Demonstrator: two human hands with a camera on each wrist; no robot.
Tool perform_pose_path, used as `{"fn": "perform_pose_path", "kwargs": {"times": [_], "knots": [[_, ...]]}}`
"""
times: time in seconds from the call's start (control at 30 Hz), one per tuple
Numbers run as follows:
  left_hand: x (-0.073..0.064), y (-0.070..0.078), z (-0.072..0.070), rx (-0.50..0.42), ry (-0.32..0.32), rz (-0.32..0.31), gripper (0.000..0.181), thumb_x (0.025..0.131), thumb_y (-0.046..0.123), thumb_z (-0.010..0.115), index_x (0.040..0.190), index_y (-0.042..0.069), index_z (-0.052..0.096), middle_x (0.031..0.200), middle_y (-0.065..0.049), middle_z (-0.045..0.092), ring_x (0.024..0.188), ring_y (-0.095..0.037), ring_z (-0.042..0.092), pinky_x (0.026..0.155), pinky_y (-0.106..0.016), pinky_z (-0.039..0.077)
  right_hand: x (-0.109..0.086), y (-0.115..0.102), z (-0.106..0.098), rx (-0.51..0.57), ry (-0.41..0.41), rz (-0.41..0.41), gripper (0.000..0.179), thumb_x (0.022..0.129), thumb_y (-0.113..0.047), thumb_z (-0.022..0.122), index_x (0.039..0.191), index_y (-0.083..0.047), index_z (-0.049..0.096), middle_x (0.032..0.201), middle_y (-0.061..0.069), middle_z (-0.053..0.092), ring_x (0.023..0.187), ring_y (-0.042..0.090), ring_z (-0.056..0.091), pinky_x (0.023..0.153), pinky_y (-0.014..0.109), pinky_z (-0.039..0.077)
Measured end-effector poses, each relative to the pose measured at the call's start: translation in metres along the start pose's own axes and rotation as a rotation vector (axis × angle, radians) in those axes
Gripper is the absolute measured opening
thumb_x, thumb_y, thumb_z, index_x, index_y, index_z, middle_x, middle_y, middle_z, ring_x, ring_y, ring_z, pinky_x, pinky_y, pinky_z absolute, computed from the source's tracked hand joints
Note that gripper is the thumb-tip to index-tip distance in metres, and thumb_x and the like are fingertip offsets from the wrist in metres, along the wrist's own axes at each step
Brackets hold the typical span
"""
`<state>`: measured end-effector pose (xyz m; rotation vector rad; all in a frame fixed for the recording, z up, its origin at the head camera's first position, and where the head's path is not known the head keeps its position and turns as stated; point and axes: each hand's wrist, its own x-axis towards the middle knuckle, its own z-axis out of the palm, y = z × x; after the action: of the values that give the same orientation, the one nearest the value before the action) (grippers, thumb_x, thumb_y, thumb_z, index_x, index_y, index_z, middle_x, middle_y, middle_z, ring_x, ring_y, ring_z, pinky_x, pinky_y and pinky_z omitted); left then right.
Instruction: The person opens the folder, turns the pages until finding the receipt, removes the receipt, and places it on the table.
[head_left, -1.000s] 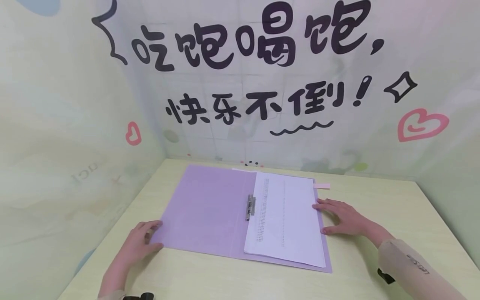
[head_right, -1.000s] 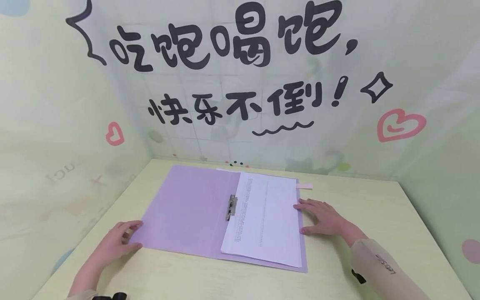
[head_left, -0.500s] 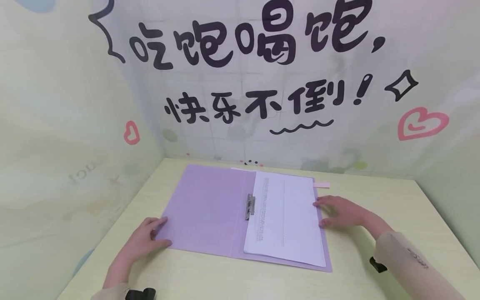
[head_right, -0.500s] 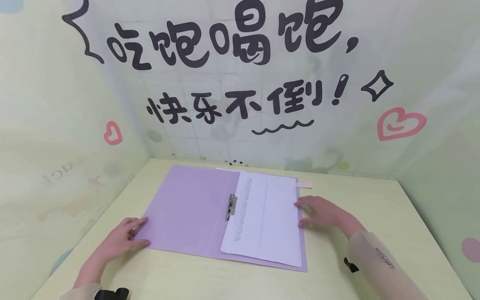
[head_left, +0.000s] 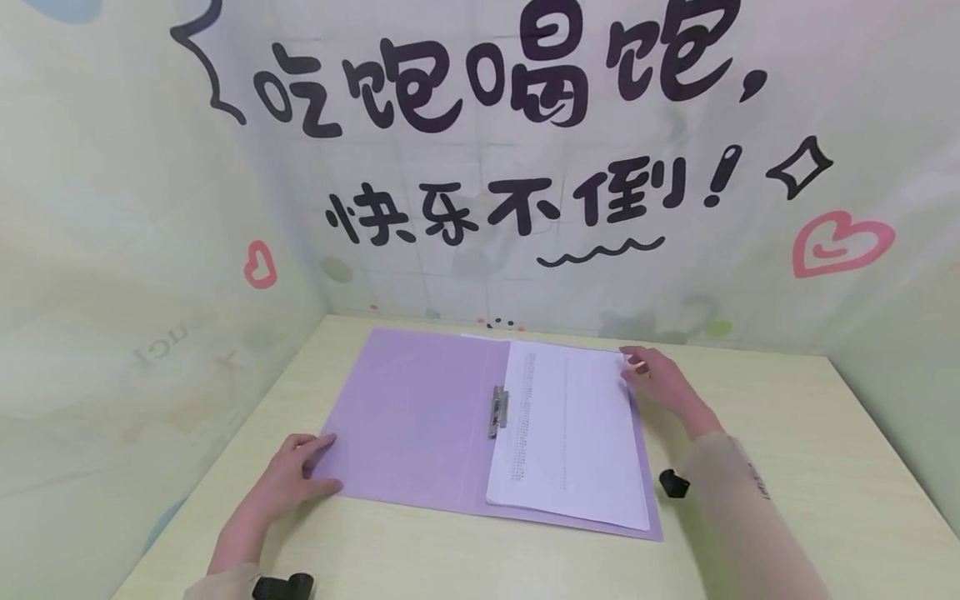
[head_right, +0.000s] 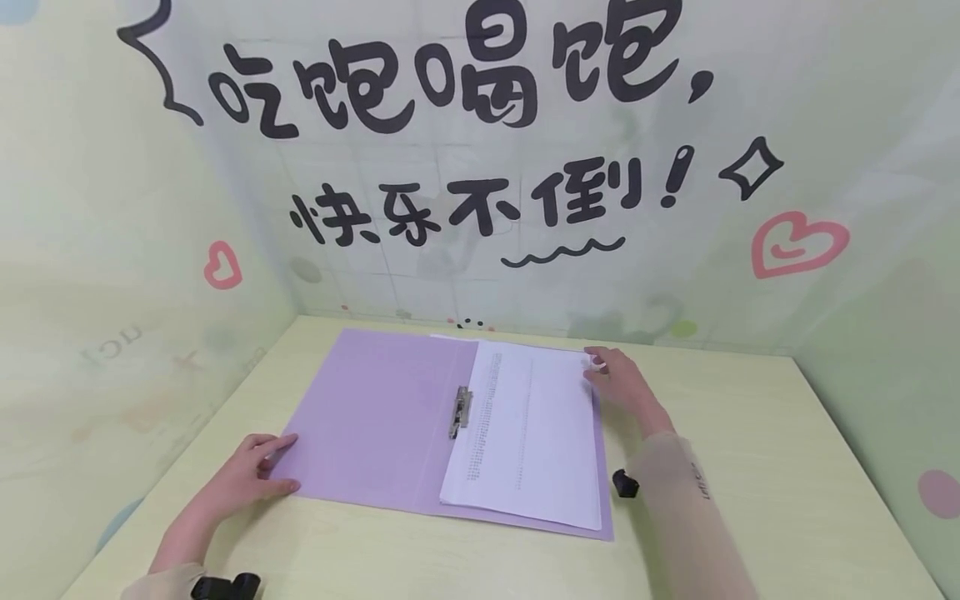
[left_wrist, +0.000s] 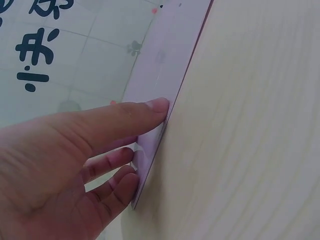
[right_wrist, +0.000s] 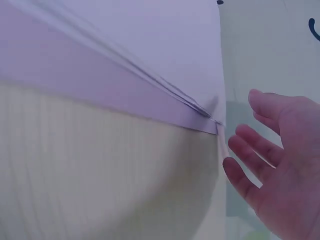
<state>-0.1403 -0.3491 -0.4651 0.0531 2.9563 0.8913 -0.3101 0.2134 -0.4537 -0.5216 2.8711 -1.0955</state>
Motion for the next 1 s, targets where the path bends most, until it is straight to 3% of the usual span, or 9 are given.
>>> {"fn": "perform_pose_path", "kwargs": {"times": [0.2,0.33,0.43,0.77,1.0], "knots": [[0.0,0.002,0.001,0.002,0.003,-0.001,0.079,0.076,0.022,0.085,0.139,-0.007,0.049,0.13,-0.032,0.042,0.103,-0.035,0.058,0.086,-0.045,0.051,0.005,0.009,0.023,0.029,0.1,0.134,0.058,0.097,-0.023,0.06,0.145,0.004,0.041,0.121,0.028,0.051,0.111,0.04,0.052,0.097,0.053,0.045],[-0.001,0.003,0.001,0.011,0.002,-0.009,0.079,0.075,0.022,0.085,0.139,-0.007,0.048,0.131,-0.032,0.042,0.104,-0.035,0.057,0.086,-0.043,0.051,0.006,0.013,0.03,-0.003,0.143,0.167,0.059,0.094,-0.023,0.064,0.141,0.007,0.044,0.115,0.026,0.05,0.103,0.037,0.047,0.088,0.048,0.042],[-0.001,0.004,0.001,0.005,0.005,-0.013,0.079,0.075,0.022,0.085,0.139,-0.007,0.049,0.131,-0.031,0.041,0.104,-0.035,0.057,0.086,-0.043,0.051,0.005,0.014,0.032,-0.03,0.148,0.191,0.06,0.092,-0.024,0.066,0.141,0.005,0.046,0.116,0.026,0.047,0.106,0.038,0.043,0.089,0.048,0.04],[0.0,0.004,0.0,0.005,0.011,-0.003,0.078,0.075,0.021,0.085,0.138,-0.006,0.05,0.131,-0.032,0.042,0.103,-0.034,0.058,0.086,-0.043,0.051,0.004,0.013,0.033,-0.056,0.123,0.175,0.06,0.094,-0.024,0.065,0.144,0.002,0.046,0.13,0.036,0.041,0.122,0.05,0.039,0.101,0.061,0.038],[-0.002,0.005,0.0,-0.006,0.011,0.002,0.078,0.074,0.02,0.085,0.138,-0.007,0.05,0.13,-0.033,0.042,0.103,-0.035,0.058,0.087,-0.044,0.051,0.005,0.013,0.033,-0.065,0.132,0.162,0.055,0.093,-0.024,0.065,0.139,0.003,0.051,0.132,0.037,0.041,0.123,0.053,0.038,0.1,0.062,0.038]]}}
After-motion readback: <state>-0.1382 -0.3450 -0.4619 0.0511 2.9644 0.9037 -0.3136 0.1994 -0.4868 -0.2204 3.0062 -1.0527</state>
